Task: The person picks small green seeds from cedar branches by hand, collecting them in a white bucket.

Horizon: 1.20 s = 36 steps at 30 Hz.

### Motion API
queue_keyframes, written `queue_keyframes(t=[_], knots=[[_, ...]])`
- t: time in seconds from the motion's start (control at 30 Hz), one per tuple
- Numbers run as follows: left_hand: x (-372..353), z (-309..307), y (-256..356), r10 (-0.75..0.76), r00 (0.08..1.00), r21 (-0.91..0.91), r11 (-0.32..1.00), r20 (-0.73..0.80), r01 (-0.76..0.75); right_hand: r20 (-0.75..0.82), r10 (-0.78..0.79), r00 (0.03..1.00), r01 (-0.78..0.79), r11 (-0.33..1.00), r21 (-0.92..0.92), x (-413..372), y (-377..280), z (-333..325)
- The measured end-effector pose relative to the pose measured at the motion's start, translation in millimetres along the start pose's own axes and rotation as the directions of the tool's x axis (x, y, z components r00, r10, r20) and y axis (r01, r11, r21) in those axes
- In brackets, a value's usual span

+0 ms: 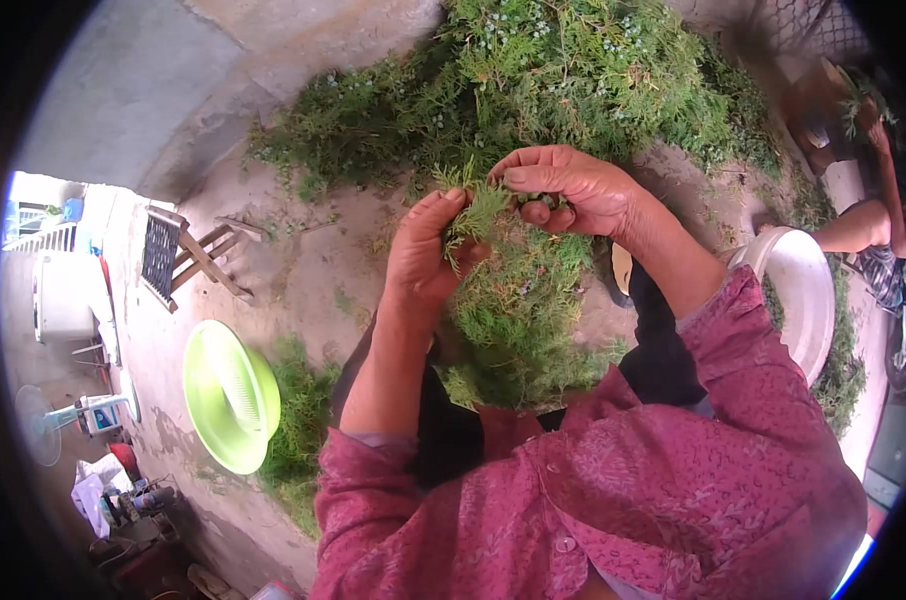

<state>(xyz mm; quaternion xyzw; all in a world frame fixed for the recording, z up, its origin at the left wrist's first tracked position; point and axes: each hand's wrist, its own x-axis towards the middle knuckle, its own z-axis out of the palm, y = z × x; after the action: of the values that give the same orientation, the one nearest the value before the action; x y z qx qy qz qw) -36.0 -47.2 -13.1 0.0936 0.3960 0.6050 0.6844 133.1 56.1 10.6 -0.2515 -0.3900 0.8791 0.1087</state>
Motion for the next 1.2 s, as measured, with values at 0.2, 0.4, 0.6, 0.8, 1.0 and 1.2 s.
queue_keyframes(t=[0.2, 0.4, 0.6, 0.8, 1.0, 1.2], knots=[[-5.1, 3.7, 1.2, -0.024, 0.999, 0.071, 0.997, 0.028, 0.021, -0.016, -0.043, 0.999, 0.043, 0.999, 0.020, 3.4, 4.2, -7.3], [-7.6, 8.1, -5.6, -0.080, 0.991, 0.165, 0.984, 0.108, 0.061, -0.185, -0.111, 0.976, 0.078, 0.981, -0.177, 7.3, 5.3, 0.5], [-2.4, 0.4, -8.9, -0.096, 0.989, 0.192, 0.979, 0.110, 0.074, -0.181, -0.092, 0.979, 0.086, 0.996, -0.039, 13.4, 12.0, -6.9], [-6.8, 3.7, -7.8, -0.052, 0.996, 0.057, 0.997, 0.072, 0.048, -0.245, -0.042, 0.969, 0.089, 0.979, 0.183, 21.1, 6.0, -20.2], [2.1, -20.7, -3.2, -0.033, 0.992, -0.142, 0.990, -0.121, 0.015, -0.210, -0.136, 0.968, 0.231, 0.809, 0.540, 13.5, -14.5, -37.9], [-2.4, -16.8, 0.8, -0.062, 0.990, -0.223, 0.974, -0.130, 0.032, -0.238, -0.027, 0.971, 0.146, 0.853, 0.502, 22.3, 5.7, -24.3]])
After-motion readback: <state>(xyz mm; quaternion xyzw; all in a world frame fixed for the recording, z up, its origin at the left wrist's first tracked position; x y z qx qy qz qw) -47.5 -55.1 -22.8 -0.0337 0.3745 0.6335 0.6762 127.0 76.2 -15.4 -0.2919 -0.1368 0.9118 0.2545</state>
